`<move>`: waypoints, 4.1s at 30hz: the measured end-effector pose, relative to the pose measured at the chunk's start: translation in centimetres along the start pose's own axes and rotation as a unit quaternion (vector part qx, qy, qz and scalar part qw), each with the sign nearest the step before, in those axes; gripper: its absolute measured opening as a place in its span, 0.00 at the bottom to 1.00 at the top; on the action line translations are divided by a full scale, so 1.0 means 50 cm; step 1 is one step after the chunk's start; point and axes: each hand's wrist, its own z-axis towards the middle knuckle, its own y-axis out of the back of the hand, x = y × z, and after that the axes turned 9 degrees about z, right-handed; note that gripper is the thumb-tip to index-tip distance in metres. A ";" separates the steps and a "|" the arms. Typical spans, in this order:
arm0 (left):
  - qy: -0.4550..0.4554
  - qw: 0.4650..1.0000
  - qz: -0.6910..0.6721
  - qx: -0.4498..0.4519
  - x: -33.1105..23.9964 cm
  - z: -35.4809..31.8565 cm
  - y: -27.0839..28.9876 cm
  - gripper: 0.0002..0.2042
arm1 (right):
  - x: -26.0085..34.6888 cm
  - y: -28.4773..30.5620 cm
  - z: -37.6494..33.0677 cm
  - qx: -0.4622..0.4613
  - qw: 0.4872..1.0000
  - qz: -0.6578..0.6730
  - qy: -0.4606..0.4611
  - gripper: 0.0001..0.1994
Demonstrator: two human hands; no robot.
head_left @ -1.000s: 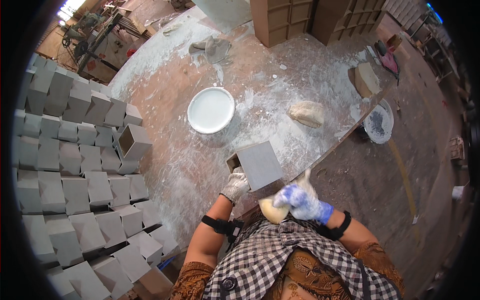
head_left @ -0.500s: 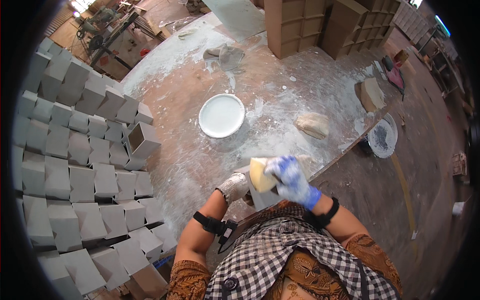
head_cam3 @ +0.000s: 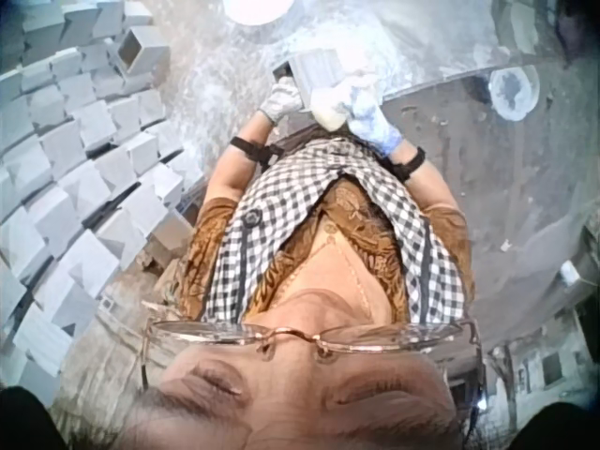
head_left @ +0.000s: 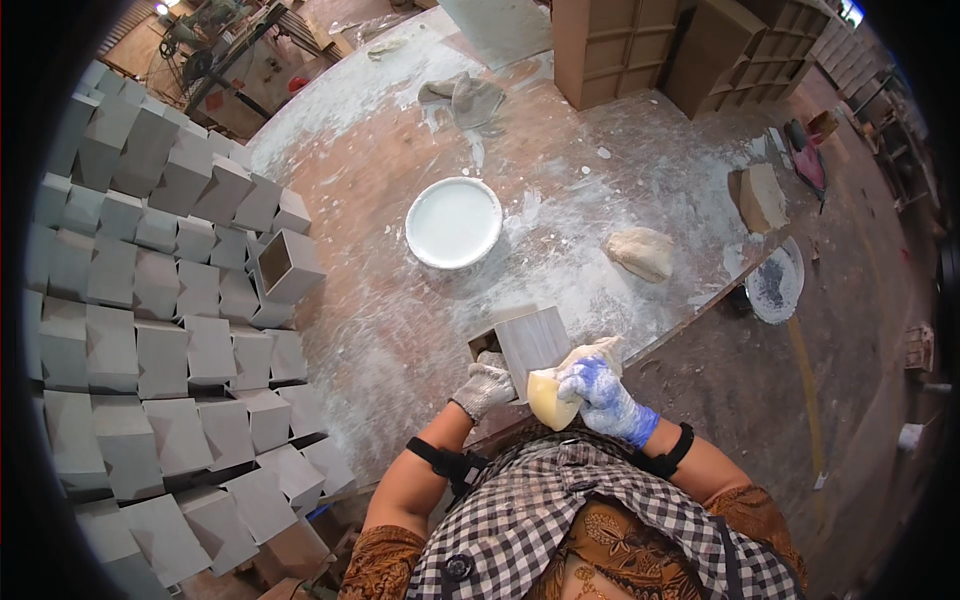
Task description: The person repeatedly picks up small cardboard boxes, applies white paint to their surfaces using a sponge, and places the painted boxes into a stack. The process is repeated for multiple boxes throughout the clip.
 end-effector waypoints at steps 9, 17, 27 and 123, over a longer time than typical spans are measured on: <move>-0.008 0.996 0.053 0.069 -0.041 0.011 0.109 0.17 | -0.158 -0.003 0.143 -0.073 0.974 0.143 -0.157 0.12; 0.003 0.998 0.043 0.045 -0.018 0.007 0.043 0.16 | -0.056 -0.007 -0.042 -0.041 0.988 0.084 -0.126 0.14; -0.001 0.999 0.051 0.005 -0.033 0.003 0.076 0.16 | -0.136 -0.007 0.089 -0.104 0.987 0.080 -0.090 0.15; 0.029 0.986 -0.161 -0.015 -0.010 0.034 -0.012 0.13 | -0.014 0.068 0.096 -0.137 0.984 -0.100 -0.046 0.20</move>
